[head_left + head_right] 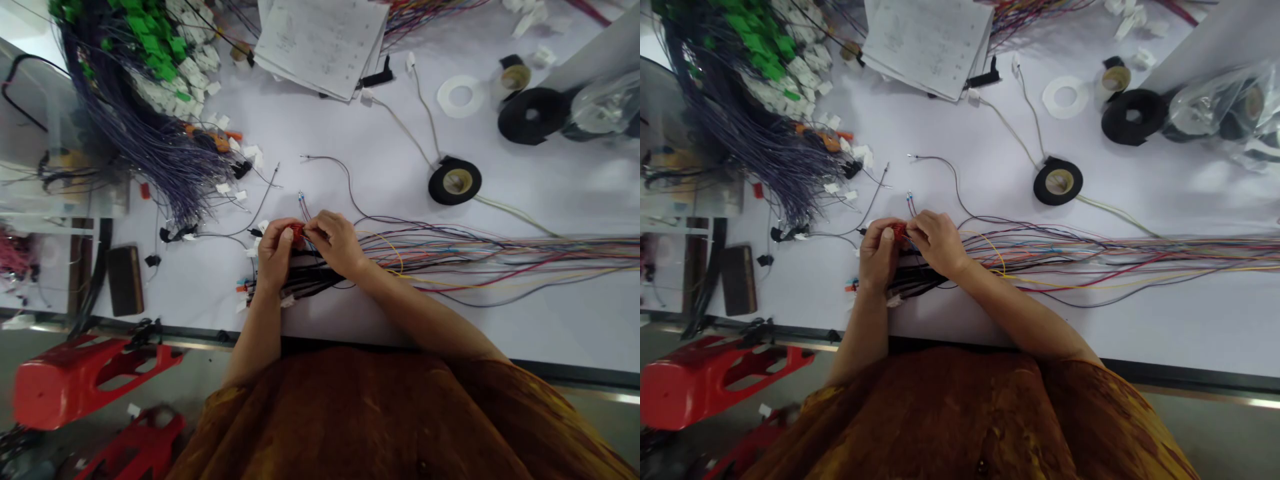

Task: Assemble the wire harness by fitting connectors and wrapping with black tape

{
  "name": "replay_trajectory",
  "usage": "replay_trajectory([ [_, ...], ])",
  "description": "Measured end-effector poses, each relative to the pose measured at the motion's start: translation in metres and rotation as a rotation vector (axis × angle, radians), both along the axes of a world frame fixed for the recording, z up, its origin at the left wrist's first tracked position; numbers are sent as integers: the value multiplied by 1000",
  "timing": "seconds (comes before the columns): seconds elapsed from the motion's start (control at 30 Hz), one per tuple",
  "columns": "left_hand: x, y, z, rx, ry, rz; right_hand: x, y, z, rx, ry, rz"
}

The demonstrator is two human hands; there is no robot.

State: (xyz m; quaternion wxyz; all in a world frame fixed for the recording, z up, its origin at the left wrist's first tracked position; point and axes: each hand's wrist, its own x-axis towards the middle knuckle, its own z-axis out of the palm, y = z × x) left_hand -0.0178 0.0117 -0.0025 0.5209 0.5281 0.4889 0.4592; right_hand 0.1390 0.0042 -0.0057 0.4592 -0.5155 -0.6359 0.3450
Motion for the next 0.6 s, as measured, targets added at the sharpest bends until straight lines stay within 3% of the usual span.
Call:
replay_trajectory([
  [0.17, 2, 0, 1, -68, -98, 66, 2, 0, 0, -3, -12, 12],
  [0.47, -2, 1, -2, 102, 166, 47, -4, 2, 0, 4, -147, 35],
  [0.53, -2, 3, -3, 95, 99, 140, -6, 2, 6, -29, -244, 65],
  [0.6, -2, 6, -6, 19, -106, 249, -1, -1, 14, -58, -346, 72],
])
